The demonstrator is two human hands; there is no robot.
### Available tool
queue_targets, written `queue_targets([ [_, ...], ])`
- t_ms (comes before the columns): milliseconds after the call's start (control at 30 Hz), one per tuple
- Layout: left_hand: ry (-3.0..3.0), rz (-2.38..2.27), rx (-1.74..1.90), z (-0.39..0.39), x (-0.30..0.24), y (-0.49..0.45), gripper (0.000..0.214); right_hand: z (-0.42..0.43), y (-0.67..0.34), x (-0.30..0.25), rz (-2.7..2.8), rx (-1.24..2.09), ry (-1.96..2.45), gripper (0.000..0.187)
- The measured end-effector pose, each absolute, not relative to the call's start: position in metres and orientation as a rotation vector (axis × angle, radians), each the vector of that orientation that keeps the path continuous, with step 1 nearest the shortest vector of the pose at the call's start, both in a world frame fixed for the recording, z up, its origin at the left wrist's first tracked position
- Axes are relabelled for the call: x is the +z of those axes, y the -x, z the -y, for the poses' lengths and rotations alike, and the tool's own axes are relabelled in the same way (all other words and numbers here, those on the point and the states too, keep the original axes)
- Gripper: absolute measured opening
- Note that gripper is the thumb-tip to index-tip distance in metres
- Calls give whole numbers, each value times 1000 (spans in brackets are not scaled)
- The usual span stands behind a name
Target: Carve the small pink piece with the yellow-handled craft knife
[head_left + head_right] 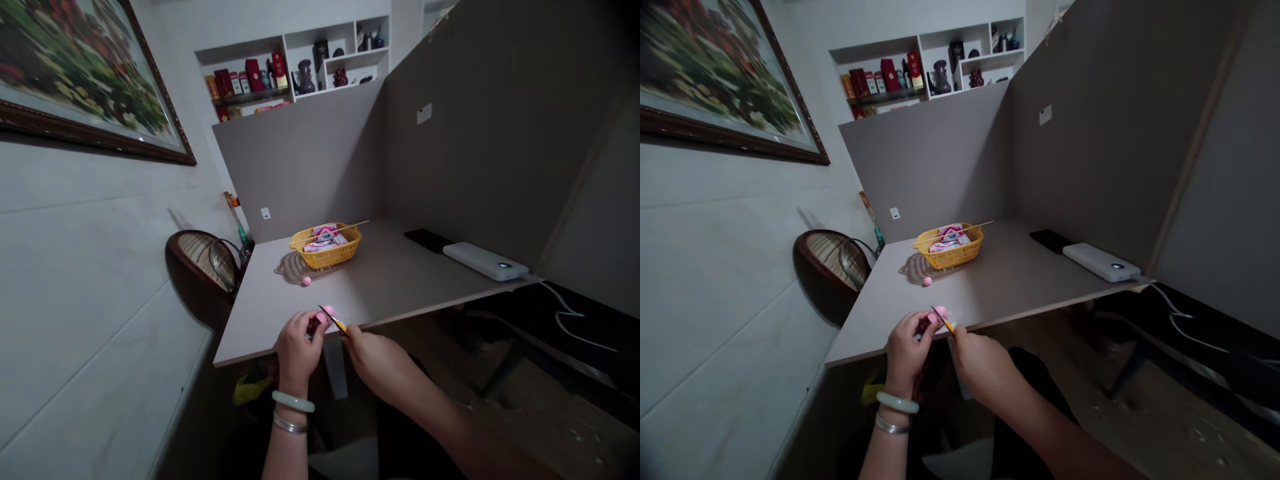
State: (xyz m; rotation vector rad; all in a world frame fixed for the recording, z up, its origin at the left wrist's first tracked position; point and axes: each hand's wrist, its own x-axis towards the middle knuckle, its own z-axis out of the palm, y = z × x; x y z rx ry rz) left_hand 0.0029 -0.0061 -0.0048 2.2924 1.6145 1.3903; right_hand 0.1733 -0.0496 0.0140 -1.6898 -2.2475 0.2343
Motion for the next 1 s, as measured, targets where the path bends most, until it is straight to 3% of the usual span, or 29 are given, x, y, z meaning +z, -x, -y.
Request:
queue_targets([
  [1000,-2223,-1646,1354,7,-1,-5,18,54,-174,-10,2149,364,1578,25],
])
